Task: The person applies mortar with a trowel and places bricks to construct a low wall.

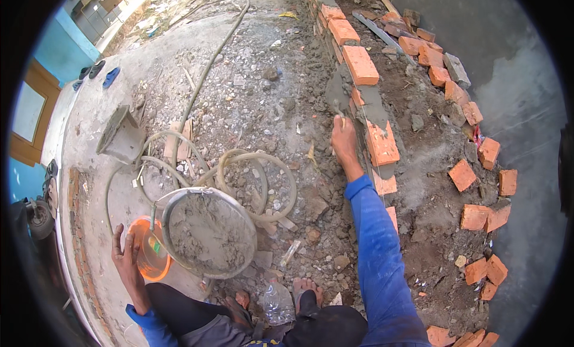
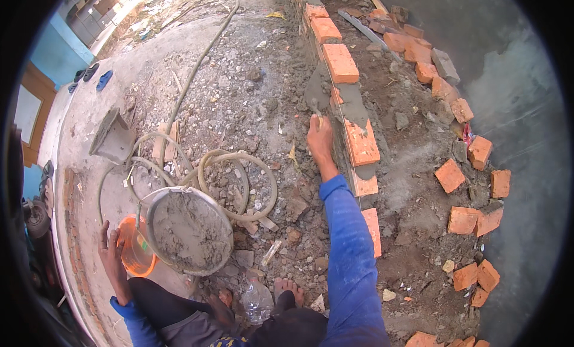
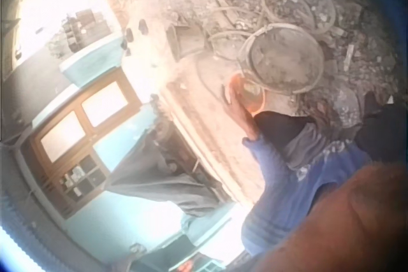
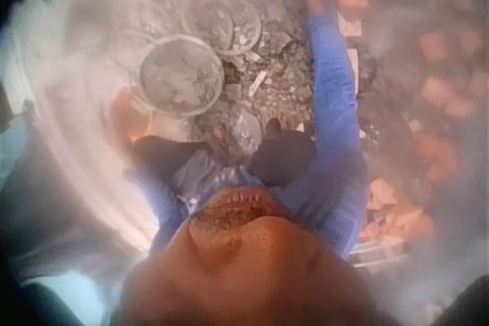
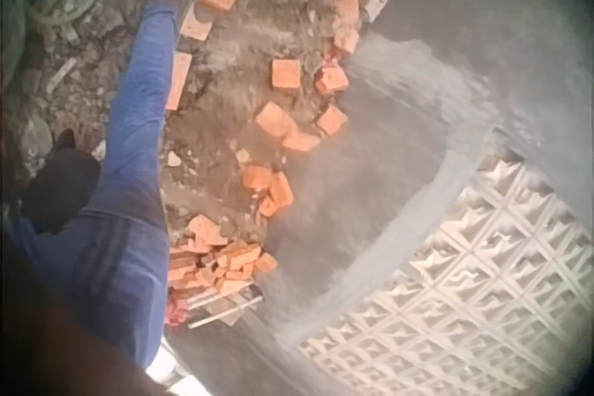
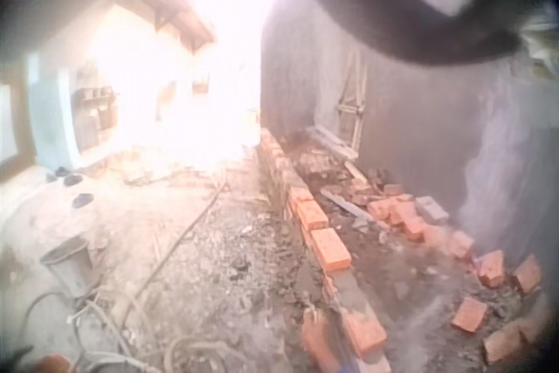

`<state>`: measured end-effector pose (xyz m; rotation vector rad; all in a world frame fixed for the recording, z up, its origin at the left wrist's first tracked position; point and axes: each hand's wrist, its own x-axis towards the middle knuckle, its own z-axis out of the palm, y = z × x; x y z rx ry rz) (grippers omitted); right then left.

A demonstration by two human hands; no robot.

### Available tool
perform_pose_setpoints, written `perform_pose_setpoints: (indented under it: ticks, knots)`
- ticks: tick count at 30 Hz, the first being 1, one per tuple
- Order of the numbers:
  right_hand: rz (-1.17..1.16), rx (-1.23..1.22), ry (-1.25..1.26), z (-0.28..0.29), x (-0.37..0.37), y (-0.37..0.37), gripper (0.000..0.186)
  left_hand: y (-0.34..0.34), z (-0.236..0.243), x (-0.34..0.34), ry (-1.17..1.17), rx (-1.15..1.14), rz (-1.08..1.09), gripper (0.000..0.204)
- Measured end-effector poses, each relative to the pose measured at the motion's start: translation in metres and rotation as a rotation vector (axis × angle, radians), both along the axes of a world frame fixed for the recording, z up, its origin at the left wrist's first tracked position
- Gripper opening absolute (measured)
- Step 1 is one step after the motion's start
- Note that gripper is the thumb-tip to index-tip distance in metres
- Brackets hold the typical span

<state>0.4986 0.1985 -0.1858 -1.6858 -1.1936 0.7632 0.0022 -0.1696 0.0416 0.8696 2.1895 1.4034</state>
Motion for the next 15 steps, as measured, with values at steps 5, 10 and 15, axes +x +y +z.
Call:
perform_pose_setpoints:
  ticks: [5,10,15]
  knots:
    - [0.009,-0.098,-0.009,0.027,0.015,-0.114,0.043,0.010,-0.025,-0.023,-0.120,0.036,-0.065,0.060]
    - [0.153,-0.404,-0.004,0.106,0.016,-0.236,0.038,0.003,-0.028,-0.036,-0.181,0.098,-0.064,0.060]
    - [0.132,-0.378,0.408,0.204,0.047,-0.269,0.035,-0.024,-0.044,-0.066,-0.160,0.119,-0.143,0.059]
